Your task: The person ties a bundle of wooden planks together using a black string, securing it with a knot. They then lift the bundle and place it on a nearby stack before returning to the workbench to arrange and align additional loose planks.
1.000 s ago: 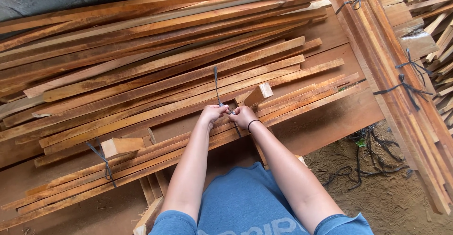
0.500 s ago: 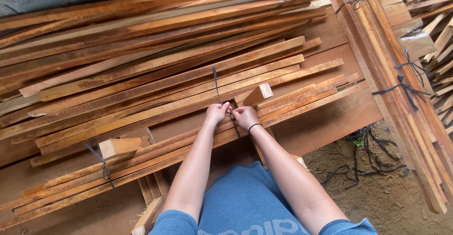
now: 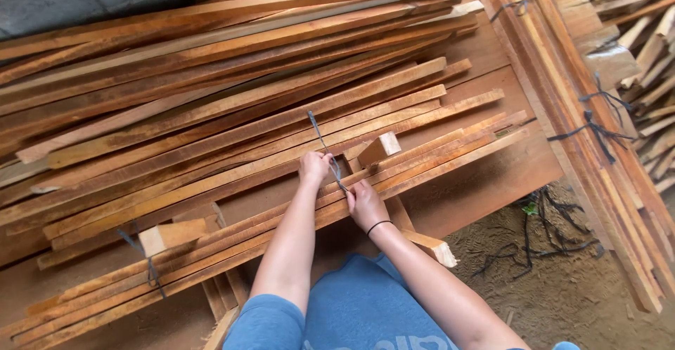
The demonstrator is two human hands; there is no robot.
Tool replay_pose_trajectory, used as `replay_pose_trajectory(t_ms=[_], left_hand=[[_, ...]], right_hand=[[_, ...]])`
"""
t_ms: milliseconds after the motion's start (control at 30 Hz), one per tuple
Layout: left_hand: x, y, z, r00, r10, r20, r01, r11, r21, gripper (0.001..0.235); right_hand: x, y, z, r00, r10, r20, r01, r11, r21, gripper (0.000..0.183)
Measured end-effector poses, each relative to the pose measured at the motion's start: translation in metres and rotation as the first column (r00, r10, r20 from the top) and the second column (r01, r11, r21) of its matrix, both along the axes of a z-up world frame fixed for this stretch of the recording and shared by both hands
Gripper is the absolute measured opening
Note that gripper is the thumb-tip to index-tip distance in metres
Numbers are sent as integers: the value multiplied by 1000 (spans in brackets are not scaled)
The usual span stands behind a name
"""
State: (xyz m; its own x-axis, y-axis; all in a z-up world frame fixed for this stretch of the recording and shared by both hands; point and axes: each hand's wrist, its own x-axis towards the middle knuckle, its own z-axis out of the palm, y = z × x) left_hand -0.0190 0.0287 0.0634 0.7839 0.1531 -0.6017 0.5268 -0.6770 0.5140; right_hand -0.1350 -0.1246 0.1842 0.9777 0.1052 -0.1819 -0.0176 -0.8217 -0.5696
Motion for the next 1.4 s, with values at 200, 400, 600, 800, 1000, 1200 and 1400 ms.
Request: replay_pose_trajectory(t_ms=[200, 400, 600, 800, 1000, 1200, 1400], left_hand=[[-4, 11, -9, 998, 61, -6, -62, 994, -93, 28], [-10, 13, 21, 992, 42, 119, -23, 988, -155, 32], [-1, 8, -2, 999, 28, 40, -24, 994, -105, 28], [-2, 13, -6, 999, 33, 16, -31, 993, -110, 27], [-2, 15, -18, 1000, 3, 29, 0, 997, -78, 28], [-8, 19, -34, 999, 28, 33, -26, 998, -62, 28], [3, 14, -35, 998, 4, 68, -1, 999, -44, 28]], right_hand=[[4, 16, -53, 808, -405, -429, 584, 451, 674, 18], [11, 27, -36, 741, -414, -528, 669, 389, 634, 15], [-12, 6, -37, 912, -261, -316, 397, 752, 526, 21], [0, 16, -45, 889, -282, -361, 455, 455, 765, 20], [-8, 12, -39, 880, -316, -356, 450, 309, 838, 14], [3, 14, -23, 821, -336, -462, 515, 87, 853, 26], [-5, 16, -2, 877, -304, -371, 467, 717, 517, 34]])
